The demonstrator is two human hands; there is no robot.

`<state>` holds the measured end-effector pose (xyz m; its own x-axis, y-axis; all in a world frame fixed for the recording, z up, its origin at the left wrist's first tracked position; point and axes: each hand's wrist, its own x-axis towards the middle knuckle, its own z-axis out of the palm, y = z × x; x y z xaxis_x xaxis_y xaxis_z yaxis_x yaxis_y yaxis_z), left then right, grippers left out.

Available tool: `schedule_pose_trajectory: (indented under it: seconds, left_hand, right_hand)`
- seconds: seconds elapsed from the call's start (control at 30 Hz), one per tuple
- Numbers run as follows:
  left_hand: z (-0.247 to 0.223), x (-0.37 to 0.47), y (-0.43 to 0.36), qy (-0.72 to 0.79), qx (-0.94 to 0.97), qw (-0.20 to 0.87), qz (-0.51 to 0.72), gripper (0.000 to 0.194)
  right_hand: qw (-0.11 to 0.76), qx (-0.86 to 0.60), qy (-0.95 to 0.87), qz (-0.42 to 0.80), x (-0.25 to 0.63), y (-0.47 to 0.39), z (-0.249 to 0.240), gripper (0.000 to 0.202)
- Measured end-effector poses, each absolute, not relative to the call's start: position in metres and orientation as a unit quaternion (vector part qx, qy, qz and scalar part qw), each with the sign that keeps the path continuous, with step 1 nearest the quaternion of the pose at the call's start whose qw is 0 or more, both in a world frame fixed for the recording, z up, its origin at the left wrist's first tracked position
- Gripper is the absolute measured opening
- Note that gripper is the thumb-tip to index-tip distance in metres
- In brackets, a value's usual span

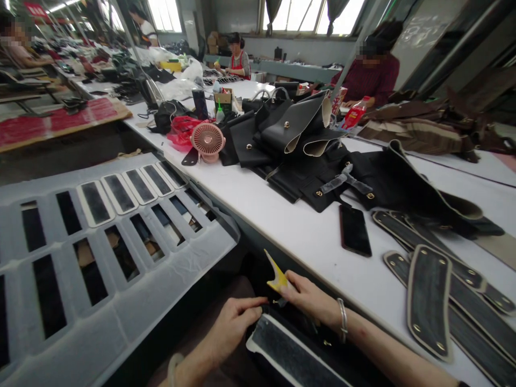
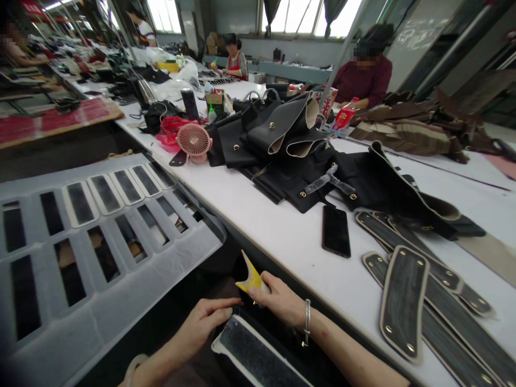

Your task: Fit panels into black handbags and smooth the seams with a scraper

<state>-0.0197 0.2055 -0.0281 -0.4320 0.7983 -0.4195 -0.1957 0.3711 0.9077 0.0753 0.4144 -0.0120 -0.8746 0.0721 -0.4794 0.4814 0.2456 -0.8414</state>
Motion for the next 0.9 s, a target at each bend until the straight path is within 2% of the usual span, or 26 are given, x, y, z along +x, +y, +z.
schedule_pose_trajectory:
  seconds: [0.33, 0.6, 0.9]
  left_hand:
    - [-0.024, -0.025, 0.207, 0.623, 0.213, 0.528, 0.536, 0.038]
    - [-0.020, -0.028, 0.211, 0.588, 0.176, 0.571, 0.545, 0.039]
    - [-0.013, -0.026, 0.216, 0.619, 0.167, 0.560, 0.524, 0.041]
  right_hand:
    - [0.192, 0.229, 0.700, -0.649, 0.072, 0.386, 0.000, 0.033]
    - [0.203, 0.237, 0.696, -0.647, 0.070, 0.380, -0.007, 0.029]
    - [0.197, 0.235, 0.702, -0.643, 0.070, 0.374, -0.012, 0.026]
